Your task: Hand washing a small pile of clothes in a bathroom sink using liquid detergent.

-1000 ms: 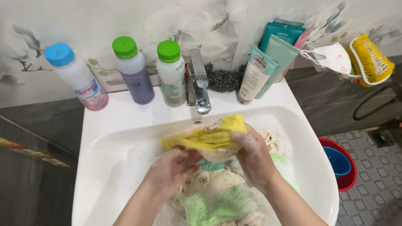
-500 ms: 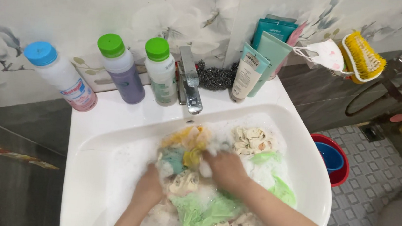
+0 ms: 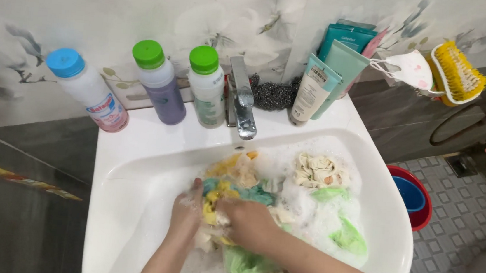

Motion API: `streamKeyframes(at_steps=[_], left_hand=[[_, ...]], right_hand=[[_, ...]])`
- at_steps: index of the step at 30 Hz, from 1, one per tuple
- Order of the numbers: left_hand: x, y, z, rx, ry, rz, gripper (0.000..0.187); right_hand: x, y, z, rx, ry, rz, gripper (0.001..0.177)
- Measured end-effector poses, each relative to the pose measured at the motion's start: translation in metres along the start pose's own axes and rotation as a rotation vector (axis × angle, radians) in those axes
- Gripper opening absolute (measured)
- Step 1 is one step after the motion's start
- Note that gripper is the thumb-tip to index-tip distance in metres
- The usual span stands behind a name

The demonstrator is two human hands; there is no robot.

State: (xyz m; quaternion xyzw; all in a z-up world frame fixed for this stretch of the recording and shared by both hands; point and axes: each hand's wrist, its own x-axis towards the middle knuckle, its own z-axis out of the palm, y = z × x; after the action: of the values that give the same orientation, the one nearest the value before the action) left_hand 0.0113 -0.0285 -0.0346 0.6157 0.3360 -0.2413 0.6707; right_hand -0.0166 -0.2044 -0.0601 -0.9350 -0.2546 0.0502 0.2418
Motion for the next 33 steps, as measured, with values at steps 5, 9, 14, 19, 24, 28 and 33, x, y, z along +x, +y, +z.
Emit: streamKeyframes(at_steps=[5,9,14,19,24,28,33], left_hand=[[0.0,-0.018,-0.014,-0.126,-0.077,0.137,0.056],[-0.003,-0.028,-0.021,-0.083,-0.069,0.125,0.057],[0.028,-0.033,-0.011,-0.263,-0.075,-0.019,0.054],[0.011,-0.006,-0.015,-0.341,-0.041,-0.086,0.051],[-0.043,0.032,-0.036,-0.184,-0.006,-0.06,0.044],[-0.029,0.007,-0.04,-0.02,0.017,0.253,0.05],[-0.049,0.021,0.005,0.864,0.069,0.62,0.12]], right_hand=[[0.016,0.009,-0.052,-0.243,-0.306,0.301,0.066],[0.008,0.053,-0.019,-0.182,0.09,0.294,0.052],[0.005,-0.04,-0.031,0.174,0.015,0.344,0.047],[0.0,-0.02,-0.007,0.084,-0.133,0.049,0.044],[-0.005,0.033,-0.041,-0.232,-0.308,0.361,0.051],[-0.011,0.042,-0.063,-0.219,-0.098,0.325,0.056],[0.007,0.02,-0.088,-0.096,0.127,0.317,0.12]])
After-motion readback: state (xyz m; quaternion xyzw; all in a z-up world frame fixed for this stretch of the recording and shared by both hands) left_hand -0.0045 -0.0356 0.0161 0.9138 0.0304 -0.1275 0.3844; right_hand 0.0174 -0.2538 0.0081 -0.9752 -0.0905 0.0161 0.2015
